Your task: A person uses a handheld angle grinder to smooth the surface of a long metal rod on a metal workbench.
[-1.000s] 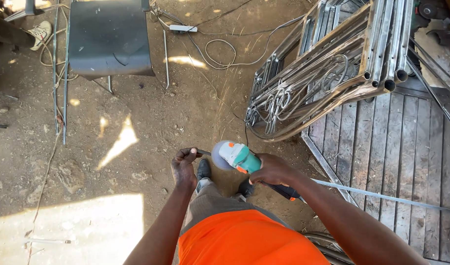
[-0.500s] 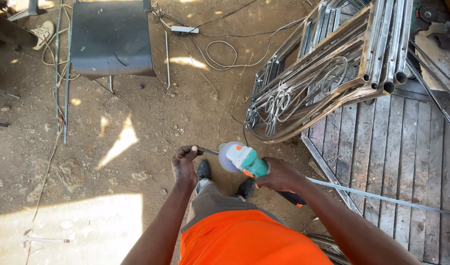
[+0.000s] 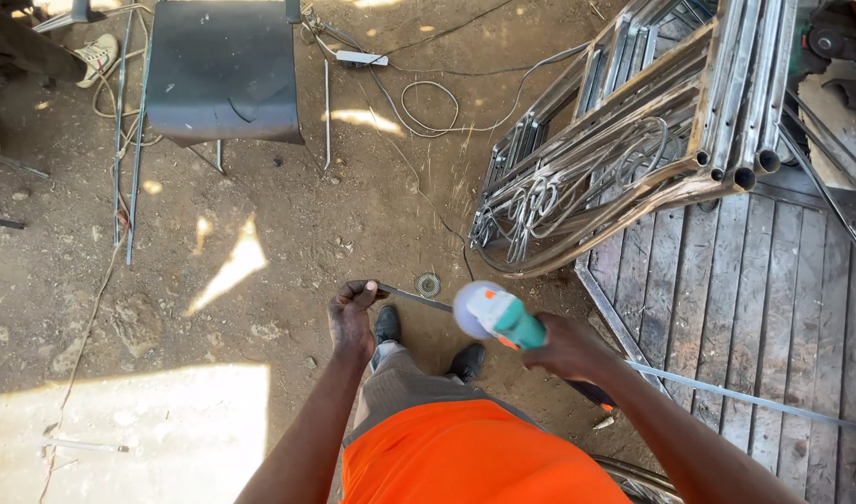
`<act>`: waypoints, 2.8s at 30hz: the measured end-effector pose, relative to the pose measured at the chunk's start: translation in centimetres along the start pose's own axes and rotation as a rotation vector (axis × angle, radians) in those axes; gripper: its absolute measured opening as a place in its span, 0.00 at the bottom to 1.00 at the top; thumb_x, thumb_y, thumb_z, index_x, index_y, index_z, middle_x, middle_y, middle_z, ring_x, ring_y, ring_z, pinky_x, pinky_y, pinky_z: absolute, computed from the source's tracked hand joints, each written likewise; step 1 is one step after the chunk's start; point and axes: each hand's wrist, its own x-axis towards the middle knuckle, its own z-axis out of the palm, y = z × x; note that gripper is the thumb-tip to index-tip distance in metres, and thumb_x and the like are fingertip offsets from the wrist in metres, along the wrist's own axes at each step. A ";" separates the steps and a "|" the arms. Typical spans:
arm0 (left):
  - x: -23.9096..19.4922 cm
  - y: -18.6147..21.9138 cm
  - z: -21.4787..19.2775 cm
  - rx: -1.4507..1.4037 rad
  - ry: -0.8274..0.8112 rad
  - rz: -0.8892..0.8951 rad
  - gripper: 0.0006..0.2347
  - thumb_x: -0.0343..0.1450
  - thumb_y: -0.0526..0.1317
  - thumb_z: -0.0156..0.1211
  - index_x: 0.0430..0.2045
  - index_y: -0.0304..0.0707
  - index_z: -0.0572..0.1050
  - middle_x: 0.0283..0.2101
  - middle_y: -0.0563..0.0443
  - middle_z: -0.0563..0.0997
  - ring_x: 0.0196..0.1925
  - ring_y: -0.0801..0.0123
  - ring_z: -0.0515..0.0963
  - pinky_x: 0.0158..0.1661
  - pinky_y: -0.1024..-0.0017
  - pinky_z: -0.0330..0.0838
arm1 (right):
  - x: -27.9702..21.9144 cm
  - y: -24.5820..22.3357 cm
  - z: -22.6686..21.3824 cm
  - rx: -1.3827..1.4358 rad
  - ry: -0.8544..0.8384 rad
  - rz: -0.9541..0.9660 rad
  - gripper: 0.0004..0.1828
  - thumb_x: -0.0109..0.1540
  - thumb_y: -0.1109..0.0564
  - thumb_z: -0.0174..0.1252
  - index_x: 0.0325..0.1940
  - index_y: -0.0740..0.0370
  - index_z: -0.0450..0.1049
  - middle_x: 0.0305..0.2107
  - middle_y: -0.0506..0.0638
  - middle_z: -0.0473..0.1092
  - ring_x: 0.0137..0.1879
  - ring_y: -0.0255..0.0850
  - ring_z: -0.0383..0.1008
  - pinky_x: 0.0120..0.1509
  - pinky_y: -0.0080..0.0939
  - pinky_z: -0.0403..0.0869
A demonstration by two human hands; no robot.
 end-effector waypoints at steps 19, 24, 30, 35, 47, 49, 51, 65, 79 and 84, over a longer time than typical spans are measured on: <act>4.1 -3.0 5.7 -0.205 0.191 -0.284 0.07 0.73 0.34 0.63 0.42 0.42 0.72 0.40 0.43 0.83 0.39 0.53 0.86 0.46 0.54 0.83 | -4.2 5.7 -2.7 0.662 0.261 0.083 0.40 0.50 0.56 0.74 0.63 0.71 0.69 0.30 0.67 0.76 0.33 0.56 0.81 0.39 0.58 0.77; 6.4 -7.1 4.0 -0.164 0.153 -0.513 0.23 0.75 0.41 0.60 0.64 0.53 0.59 0.43 0.41 0.80 0.41 0.45 0.86 0.48 0.43 0.81 | -5.4 5.4 -2.6 0.727 0.270 0.128 0.39 0.50 0.58 0.75 0.62 0.72 0.69 0.28 0.67 0.75 0.30 0.56 0.80 0.35 0.57 0.77; 3.9 -6.7 6.5 -0.170 0.344 -0.600 0.32 0.73 0.25 0.51 0.72 0.61 0.59 0.51 0.40 0.78 0.39 0.62 0.80 0.29 0.71 0.69 | -7.1 3.9 -2.8 0.714 0.228 0.302 0.15 0.53 0.63 0.71 0.39 0.69 0.74 0.18 0.61 0.72 0.21 0.48 0.68 0.30 0.47 0.69; 3.0 -5.1 8.7 -0.183 0.504 -0.648 0.33 0.75 0.23 0.39 0.73 0.67 0.58 0.54 0.35 0.80 0.33 0.56 0.82 0.31 0.69 0.80 | -7.7 2.6 -3.5 0.613 0.202 0.368 0.21 0.51 0.61 0.71 0.46 0.66 0.74 0.19 0.61 0.73 0.23 0.48 0.70 0.32 0.47 0.70; 1.4 -6.2 10.6 -0.289 0.437 -0.350 0.05 0.71 0.23 0.60 0.34 0.30 0.75 0.31 0.36 0.83 0.28 0.50 0.84 0.32 0.59 0.85 | -5.4 0.5 -5.6 0.561 0.194 0.248 0.14 0.51 0.59 0.72 0.34 0.67 0.74 0.17 0.59 0.73 0.22 0.47 0.69 0.32 0.47 0.68; 0.3 -5.1 11.0 -0.276 0.425 -0.308 0.05 0.70 0.23 0.63 0.34 0.30 0.75 0.30 0.39 0.82 0.27 0.52 0.83 0.32 0.59 0.85 | -5.0 -0.3 -6.1 0.584 0.174 0.259 0.16 0.52 0.60 0.72 0.39 0.67 0.74 0.21 0.60 0.74 0.24 0.49 0.71 0.35 0.49 0.70; -0.4 -4.0 11.7 -0.263 0.412 -0.260 0.06 0.69 0.23 0.65 0.33 0.31 0.75 0.29 0.41 0.81 0.26 0.54 0.83 0.31 0.60 0.84 | -4.5 -1.3 -6.7 0.607 0.155 0.264 0.19 0.52 0.60 0.71 0.43 0.67 0.73 0.25 0.61 0.75 0.26 0.50 0.73 0.37 0.51 0.72; -7.3 3.9 19.1 -0.202 -0.020 -0.208 0.41 0.69 0.19 0.58 0.74 0.58 0.48 0.47 0.35 0.76 0.41 0.59 0.83 0.35 0.76 0.81 | -3.9 -4.3 -9.1 0.691 0.170 -0.090 0.31 0.51 0.58 0.76 0.52 0.76 0.73 0.27 0.70 0.74 0.32 0.57 0.79 0.36 0.56 0.79; -0.1 -2.3 21.8 -0.067 0.097 -0.528 0.22 0.71 0.37 0.58 0.55 0.50 0.53 0.56 0.49 0.64 0.54 0.58 0.66 0.51 0.59 0.61 | -8.6 -2.7 -9.3 0.778 0.348 0.081 0.17 0.49 0.64 0.73 0.36 0.72 0.73 0.16 0.65 0.72 0.21 0.51 0.68 0.33 0.48 0.67; -1.6 -4.1 21.0 -0.021 0.074 -0.101 0.07 0.73 0.31 0.62 0.36 0.40 0.68 0.27 0.50 0.76 0.21 0.72 0.71 0.19 0.73 0.70 | -8.8 -2.6 -8.9 0.911 0.344 0.079 0.18 0.51 0.69 0.70 0.41 0.75 0.71 0.23 0.66 0.72 0.22 0.53 0.66 0.30 0.52 0.67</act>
